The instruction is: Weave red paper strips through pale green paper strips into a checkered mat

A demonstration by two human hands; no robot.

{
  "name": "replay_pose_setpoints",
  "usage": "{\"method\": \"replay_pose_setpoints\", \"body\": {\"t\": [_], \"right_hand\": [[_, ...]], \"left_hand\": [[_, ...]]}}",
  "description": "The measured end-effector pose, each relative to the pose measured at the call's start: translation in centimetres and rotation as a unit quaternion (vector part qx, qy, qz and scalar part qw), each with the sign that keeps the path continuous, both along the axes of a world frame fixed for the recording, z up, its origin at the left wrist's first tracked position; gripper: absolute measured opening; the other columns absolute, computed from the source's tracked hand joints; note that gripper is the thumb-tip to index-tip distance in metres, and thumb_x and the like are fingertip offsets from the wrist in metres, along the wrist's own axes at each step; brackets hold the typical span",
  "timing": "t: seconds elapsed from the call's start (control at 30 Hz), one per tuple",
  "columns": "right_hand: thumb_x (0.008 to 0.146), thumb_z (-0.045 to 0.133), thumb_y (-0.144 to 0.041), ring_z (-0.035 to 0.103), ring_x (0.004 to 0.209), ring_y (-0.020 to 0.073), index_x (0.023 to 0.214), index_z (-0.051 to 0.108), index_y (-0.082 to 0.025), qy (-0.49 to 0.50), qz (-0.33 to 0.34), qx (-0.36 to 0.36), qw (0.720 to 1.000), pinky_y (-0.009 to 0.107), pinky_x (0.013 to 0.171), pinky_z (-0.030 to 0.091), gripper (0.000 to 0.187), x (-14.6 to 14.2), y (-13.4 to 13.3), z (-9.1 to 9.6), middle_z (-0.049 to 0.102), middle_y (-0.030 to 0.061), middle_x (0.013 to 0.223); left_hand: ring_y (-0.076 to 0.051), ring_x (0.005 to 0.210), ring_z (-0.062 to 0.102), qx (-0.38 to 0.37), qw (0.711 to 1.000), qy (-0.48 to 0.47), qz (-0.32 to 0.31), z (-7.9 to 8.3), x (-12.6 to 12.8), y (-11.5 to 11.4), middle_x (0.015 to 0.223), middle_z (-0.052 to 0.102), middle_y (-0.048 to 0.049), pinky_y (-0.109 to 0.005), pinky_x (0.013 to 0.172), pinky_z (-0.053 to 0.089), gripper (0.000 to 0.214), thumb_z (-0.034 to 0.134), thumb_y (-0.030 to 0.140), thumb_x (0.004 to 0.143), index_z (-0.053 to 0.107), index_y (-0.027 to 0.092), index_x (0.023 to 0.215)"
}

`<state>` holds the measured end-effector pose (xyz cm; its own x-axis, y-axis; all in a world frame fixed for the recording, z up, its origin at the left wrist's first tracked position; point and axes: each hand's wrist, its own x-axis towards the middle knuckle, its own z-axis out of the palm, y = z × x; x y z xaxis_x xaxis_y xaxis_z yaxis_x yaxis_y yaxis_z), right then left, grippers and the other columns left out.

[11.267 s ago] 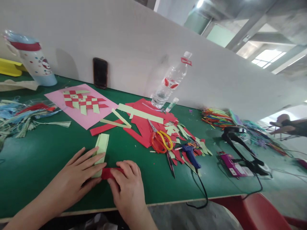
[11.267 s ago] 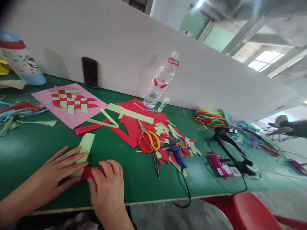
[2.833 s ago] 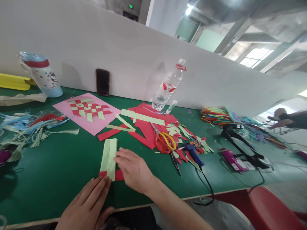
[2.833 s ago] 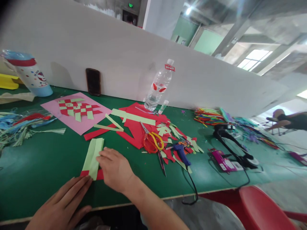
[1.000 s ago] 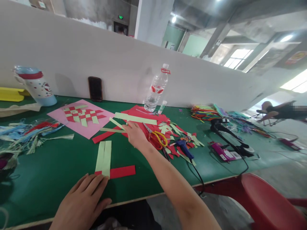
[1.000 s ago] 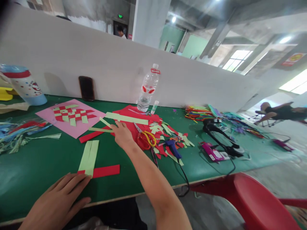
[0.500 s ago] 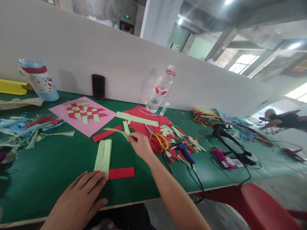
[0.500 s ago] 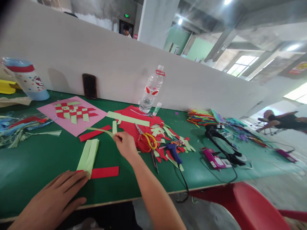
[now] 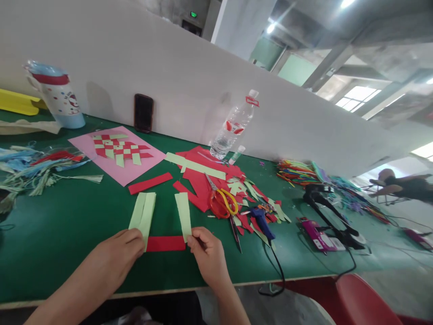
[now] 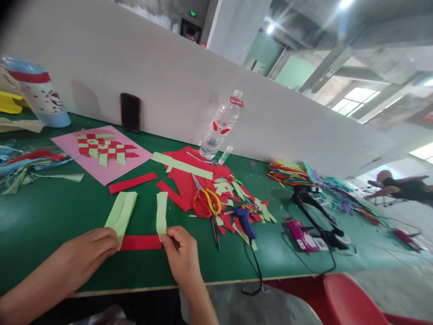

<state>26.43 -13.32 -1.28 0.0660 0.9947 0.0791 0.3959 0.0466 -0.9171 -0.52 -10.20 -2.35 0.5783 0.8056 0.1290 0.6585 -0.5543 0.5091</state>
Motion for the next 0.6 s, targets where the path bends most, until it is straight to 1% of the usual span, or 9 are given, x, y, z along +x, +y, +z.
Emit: {"method": "replay_pose_setpoints", "body": {"t": [0.07, 0.13, 0.23, 0.3, 0.4, 0.5, 0.6], "right_hand": [[0.096, 0.062, -0.036, 0.059, 0.068, 0.0165, 0.075, 0.063, -0.023, -0.014, 0.007, 0.033, 0.999, 0.026, 0.064, 0.051, 0.024, -0.1, -0.1, -0.1, 0.062, 0.0021, 0.077], [0.096, 0.060, -0.031, 0.060, 0.069, 0.0168, 0.075, 0.062, -0.023, -0.022, 0.009, 0.050, 0.998, 0.026, 0.066, 0.051, 0.023, -0.1, -0.2, -0.2, 0.062, 0.0021, 0.077], [0.097, 0.060, -0.029, 0.061, 0.069, 0.0171, 0.076, 0.062, -0.023, -0.025, 0.013, 0.055, 0.998, 0.027, 0.067, 0.051, 0.022, 0.0, -0.3, -0.3, 0.064, 0.0023, 0.077], [0.097, 0.060, -0.029, 0.062, 0.069, 0.0175, 0.078, 0.065, -0.023, -0.025, 0.013, 0.055, 0.998, 0.027, 0.069, 0.052, 0.021, 0.0, -0.2, -0.3, 0.065, 0.0025, 0.078], [0.097, 0.060, -0.030, 0.063, 0.069, 0.0179, 0.082, 0.069, -0.023, -0.021, 0.010, 0.052, 0.998, 0.028, 0.070, 0.054, 0.019, 0.0, -0.2, -0.4, 0.067, 0.0035, 0.080], [0.097, 0.059, -0.029, 0.063, 0.068, 0.0174, 0.085, 0.073, -0.022, -0.013, 0.011, 0.045, 0.999, 0.027, 0.068, 0.054, 0.019, 0.0, -0.3, -0.4, 0.069, 0.0044, 0.083], [0.097, 0.060, -0.030, 0.064, 0.068, 0.0169, 0.091, 0.077, -0.022, -0.005, 0.015, 0.038, 0.999, 0.026, 0.066, 0.053, 0.020, 0.0, -0.3, -0.4, 0.069, 0.0041, 0.081]], "left_hand": [[-0.017, 0.080, 0.066, -0.012, 1.000, -0.007, 0.011, 0.0, 0.2, 0.3, 0.087, 0.069, -0.0027, -0.028, 0.074, 0.053, 0.038, 0.034, 0.020, 0.103, 0.064, 0.024, 0.080], [-0.015, 0.076, 0.065, -0.018, 1.000, -0.001, 0.020, 0.1, 0.2, 0.5, 0.086, 0.067, -0.0015, -0.027, 0.071, 0.051, 0.034, 0.035, 0.021, 0.102, 0.060, 0.024, 0.080], [-0.014, 0.069, 0.062, -0.041, 0.998, 0.012, 0.037, 0.4, 0.3, 0.7, 0.087, 0.067, -0.0001, -0.026, 0.065, 0.048, 0.023, 0.040, 0.022, 0.100, 0.060, 0.024, 0.088], [-0.014, 0.067, 0.062, -0.062, 0.997, 0.017, 0.050, 0.6, 0.3, 0.7, 0.090, 0.069, -0.0006, -0.026, 0.063, 0.048, 0.021, 0.040, 0.022, 0.098, 0.061, 0.024, 0.097], [-0.016, 0.075, 0.069, -0.075, 0.996, 0.008, 0.057, 0.3, 0.2, 0.8, 0.102, 0.073, -0.0046, -0.028, 0.069, 0.051, 0.031, 0.036, 0.019, 0.098, 0.064, 0.024, 0.109], [-0.019, 0.091, 0.074, -0.049, 0.998, 0.004, 0.047, -0.3, 0.2, 0.9, 0.116, 0.074, -0.0073, -0.029, 0.076, 0.054, 0.038, 0.038, 0.021, 0.099, 0.067, 0.026, 0.123], [-0.022, 0.098, 0.074, -0.030, 0.999, 0.024, 0.034, -0.6, 0.6, 0.7, 0.114, 0.072, -0.0069, -0.030, 0.080, 0.054, 0.038, 0.044, 0.027, 0.100, 0.068, 0.028, 0.130]]}}
